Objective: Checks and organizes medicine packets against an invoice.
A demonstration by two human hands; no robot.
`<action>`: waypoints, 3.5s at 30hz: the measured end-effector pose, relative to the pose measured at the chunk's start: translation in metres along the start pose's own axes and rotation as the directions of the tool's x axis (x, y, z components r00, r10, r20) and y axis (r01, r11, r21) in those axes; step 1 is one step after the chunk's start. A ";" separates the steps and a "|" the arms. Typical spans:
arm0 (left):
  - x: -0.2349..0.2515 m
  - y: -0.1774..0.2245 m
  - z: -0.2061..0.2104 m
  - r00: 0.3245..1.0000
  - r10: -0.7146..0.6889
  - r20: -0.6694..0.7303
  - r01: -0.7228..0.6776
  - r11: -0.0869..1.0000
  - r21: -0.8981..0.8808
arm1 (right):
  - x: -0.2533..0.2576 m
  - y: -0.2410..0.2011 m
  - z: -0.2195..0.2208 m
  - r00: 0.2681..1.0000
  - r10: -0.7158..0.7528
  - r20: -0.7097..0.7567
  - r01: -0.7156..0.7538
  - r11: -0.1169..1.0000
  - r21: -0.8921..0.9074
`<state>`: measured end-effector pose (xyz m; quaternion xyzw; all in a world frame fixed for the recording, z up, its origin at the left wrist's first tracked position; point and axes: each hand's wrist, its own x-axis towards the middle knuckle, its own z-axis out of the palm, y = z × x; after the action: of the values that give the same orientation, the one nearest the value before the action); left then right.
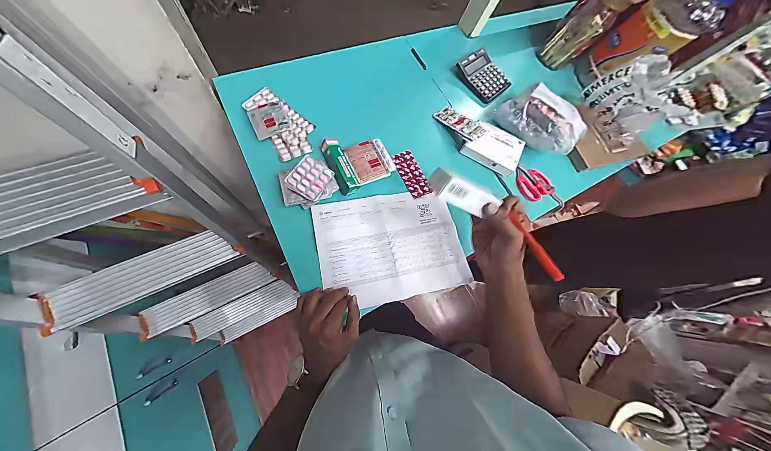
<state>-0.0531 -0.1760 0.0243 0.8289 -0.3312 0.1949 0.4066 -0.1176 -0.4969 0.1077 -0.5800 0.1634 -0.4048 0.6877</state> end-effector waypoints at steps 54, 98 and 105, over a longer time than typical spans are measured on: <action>0.071 0.047 -0.004 0.957 0.253 -0.140 -0.278 0.672 -0.686 | -0.095 -0.081 0.091 0.595 -0.482 0.644 0.657 0.753 -0.044; 0.181 0.044 -0.058 0.695 0.443 0.567 -0.660 0.706 0.257 | -0.071 -0.008 0.128 0.895 0.355 0.269 -0.405 0.900 0.159; 0.244 0.126 -0.052 0.354 -0.024 0.935 -0.790 0.527 0.312 | -0.051 0.016 0.150 0.739 0.580 0.343 -0.613 0.366 0.701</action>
<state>0.0271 -0.2867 0.2684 0.7673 -0.5837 -0.0328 -0.2637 -0.0392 -0.3585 0.1212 -0.1304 0.1567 -0.1461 0.9680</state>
